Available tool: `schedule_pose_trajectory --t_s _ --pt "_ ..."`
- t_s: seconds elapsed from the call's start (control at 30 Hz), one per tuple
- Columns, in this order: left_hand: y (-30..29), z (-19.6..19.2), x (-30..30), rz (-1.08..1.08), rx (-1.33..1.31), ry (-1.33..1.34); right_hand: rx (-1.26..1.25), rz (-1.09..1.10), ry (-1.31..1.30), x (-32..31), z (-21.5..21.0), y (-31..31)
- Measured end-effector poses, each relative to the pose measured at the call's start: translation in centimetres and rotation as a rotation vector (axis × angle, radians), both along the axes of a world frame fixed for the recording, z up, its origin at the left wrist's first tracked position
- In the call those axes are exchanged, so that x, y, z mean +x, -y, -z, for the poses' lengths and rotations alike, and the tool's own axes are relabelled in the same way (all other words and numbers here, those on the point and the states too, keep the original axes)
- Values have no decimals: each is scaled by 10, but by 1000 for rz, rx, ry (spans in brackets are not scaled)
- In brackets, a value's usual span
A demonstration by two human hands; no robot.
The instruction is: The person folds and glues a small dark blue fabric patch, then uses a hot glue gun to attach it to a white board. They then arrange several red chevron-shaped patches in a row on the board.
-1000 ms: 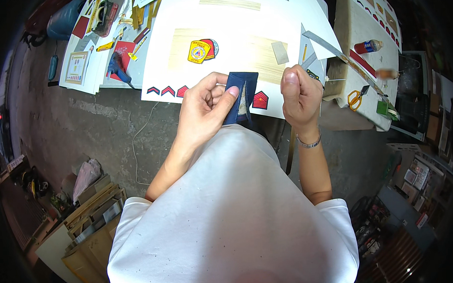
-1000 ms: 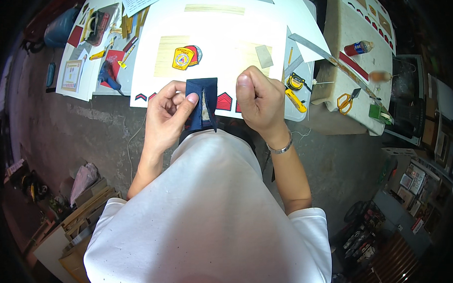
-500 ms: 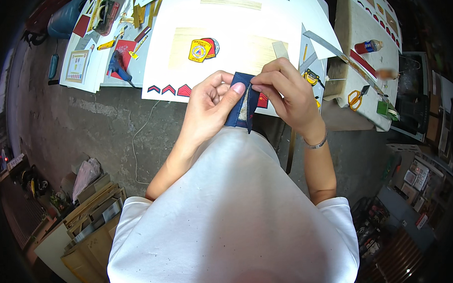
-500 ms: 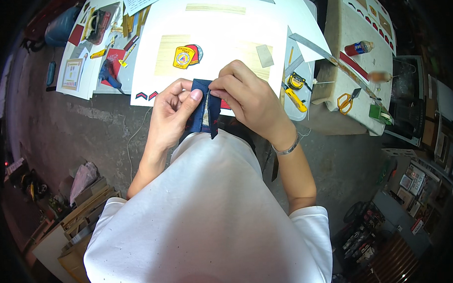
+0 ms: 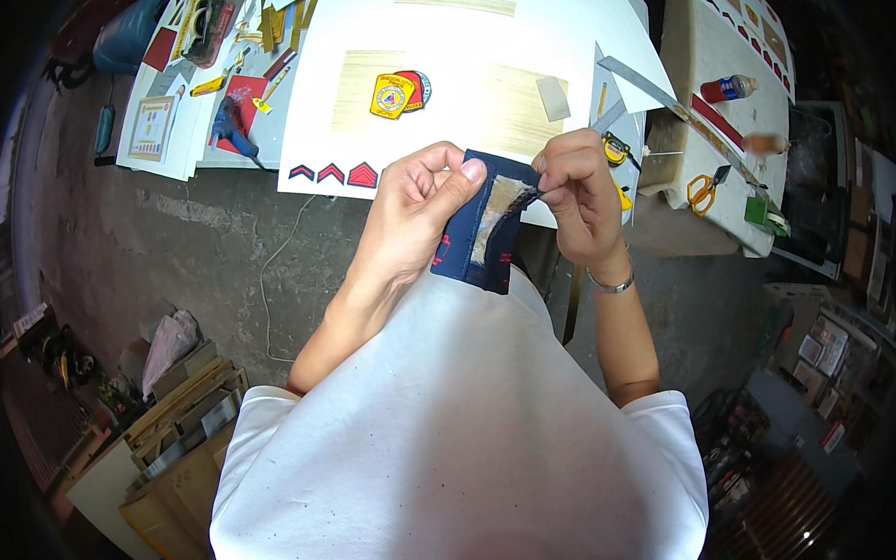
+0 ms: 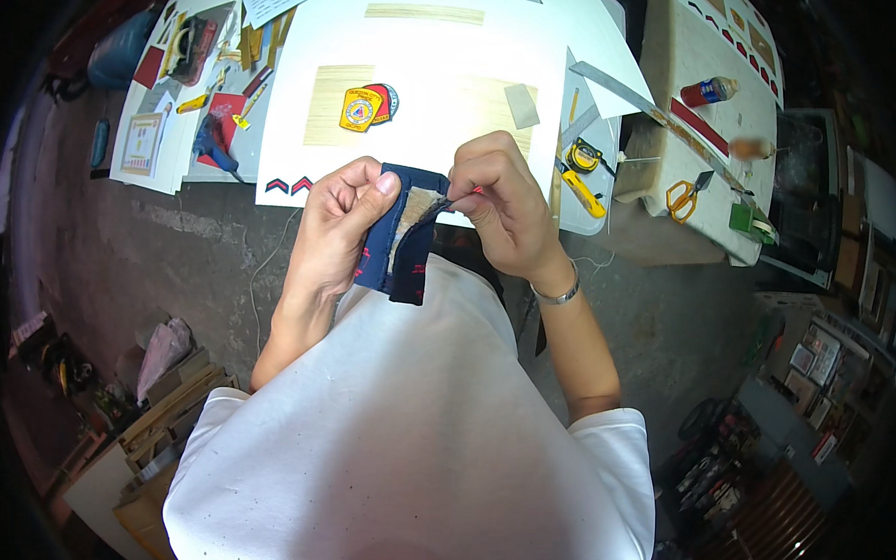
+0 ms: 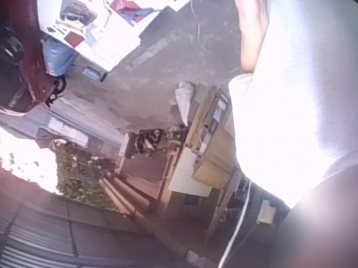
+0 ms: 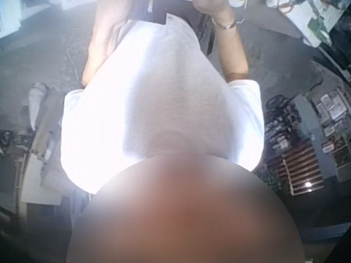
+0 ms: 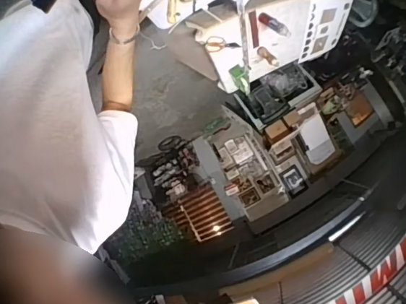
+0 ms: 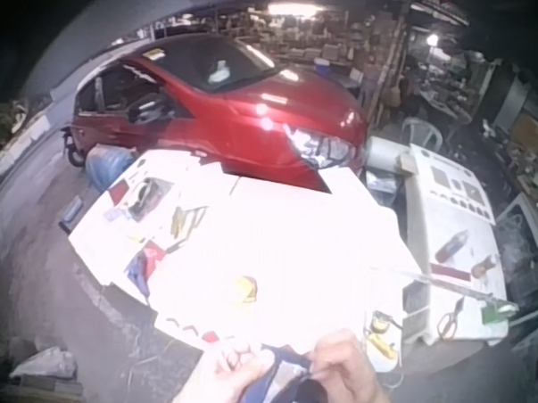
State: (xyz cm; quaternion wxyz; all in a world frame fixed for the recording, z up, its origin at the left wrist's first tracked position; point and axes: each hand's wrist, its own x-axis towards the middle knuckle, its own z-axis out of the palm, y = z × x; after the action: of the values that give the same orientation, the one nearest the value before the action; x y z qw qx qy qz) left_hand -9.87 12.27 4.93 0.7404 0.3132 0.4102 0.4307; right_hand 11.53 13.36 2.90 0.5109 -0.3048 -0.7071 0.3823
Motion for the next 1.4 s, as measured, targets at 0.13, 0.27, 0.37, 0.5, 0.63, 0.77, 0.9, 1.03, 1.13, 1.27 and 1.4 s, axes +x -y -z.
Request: schedule_pose_trajectory --t_s 0.13,0.27,0.37,0.5,0.63,0.77,0.9,1.03,1.13,1.27,1.4 --pt "-2 3 3 -21 -17 9 -91 38 -354 -12 19 -3" --pt "-5 7 4 -289 108 -204 -411 386 -440 -22 21 2" --pt "-3 6 1 -411 226 -342 -247 415 -60 -24 5 26" --pt "-2 7 4 -422 314 -456 -53 327 351 -37 -9 41" --pt "-4 10 6 -432 394 -564 -125 316 358 -43 -10 41" --pt "-7 14 2 -365 412 -564 -389 268 70 -38 -3 38" --pt "-8 16 4 -432 364 -281 -706 155 -324 -32 3 40" --pt "-8 13 6 -437 327 -247 -802 105 -497 -28 11 42" --pt "-9 12 5 -473 317 -244 -846 68 -604 -26 19 44" --pt "-10 14 1 -435 333 -282 -815 40 -417 -19 23 40" --pt "-9 14 -4 -364 366 -368 -652 166 -155 -3 7 19"
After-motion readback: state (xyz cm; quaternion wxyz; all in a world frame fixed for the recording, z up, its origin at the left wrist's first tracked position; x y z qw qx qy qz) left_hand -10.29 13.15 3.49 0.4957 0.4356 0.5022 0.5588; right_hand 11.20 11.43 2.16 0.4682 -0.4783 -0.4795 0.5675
